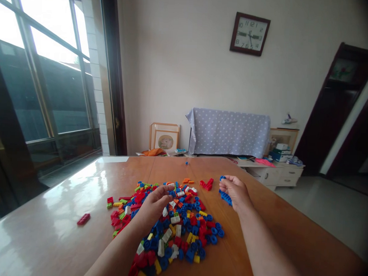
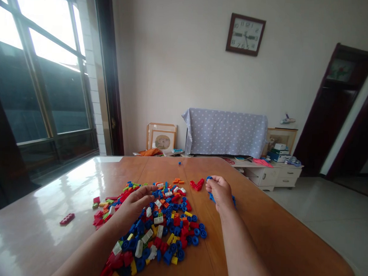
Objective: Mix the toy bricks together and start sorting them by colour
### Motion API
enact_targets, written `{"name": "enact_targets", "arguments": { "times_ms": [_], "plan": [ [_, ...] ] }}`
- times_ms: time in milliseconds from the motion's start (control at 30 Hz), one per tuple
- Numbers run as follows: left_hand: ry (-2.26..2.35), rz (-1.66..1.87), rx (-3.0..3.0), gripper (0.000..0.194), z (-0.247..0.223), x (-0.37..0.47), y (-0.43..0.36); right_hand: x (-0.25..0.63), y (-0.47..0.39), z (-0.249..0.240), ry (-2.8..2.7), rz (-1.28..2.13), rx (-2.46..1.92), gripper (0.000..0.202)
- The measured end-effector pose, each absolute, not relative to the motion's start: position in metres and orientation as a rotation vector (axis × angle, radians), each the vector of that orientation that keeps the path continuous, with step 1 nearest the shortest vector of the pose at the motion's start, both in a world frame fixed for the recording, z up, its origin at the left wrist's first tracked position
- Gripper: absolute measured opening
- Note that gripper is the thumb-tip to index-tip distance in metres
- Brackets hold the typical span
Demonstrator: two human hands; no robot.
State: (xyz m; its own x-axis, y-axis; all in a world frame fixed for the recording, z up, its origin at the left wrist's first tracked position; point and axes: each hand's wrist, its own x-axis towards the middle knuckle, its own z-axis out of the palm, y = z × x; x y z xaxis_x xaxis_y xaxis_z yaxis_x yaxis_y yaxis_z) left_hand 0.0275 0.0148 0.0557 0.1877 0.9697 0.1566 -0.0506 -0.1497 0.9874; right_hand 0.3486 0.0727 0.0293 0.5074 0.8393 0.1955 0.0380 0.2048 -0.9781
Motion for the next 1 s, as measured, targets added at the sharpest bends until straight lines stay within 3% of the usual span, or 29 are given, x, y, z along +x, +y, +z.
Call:
{"name": "enact_targets", "arguments": {
  "times_ms": [133,300,733,1000],
  "plan": [
    [0.963,1.195,1.379,0.045,0.055,0.027,0.016,0.387,0.07,0.018,-0.895,0.456,-1.394,0.045],
    [0.946,1.207,1.41,0.041,0.047,0.027,0.023,0.425,0.062,-0.002,-1.1,-0.054,-1.86,0.043],
    [0.978,1.104,1.52,0.032,0.036,0.031,0.029,0.396,0.072,-0.012,-1.306,-0.207,-2.261,0.034],
    [1.002,1.085,1.619,0.03,0.029,0.029,0.031,0.394,0.067,-0.005,-1.37,-0.33,-1.993,0.038]
  ]
}}
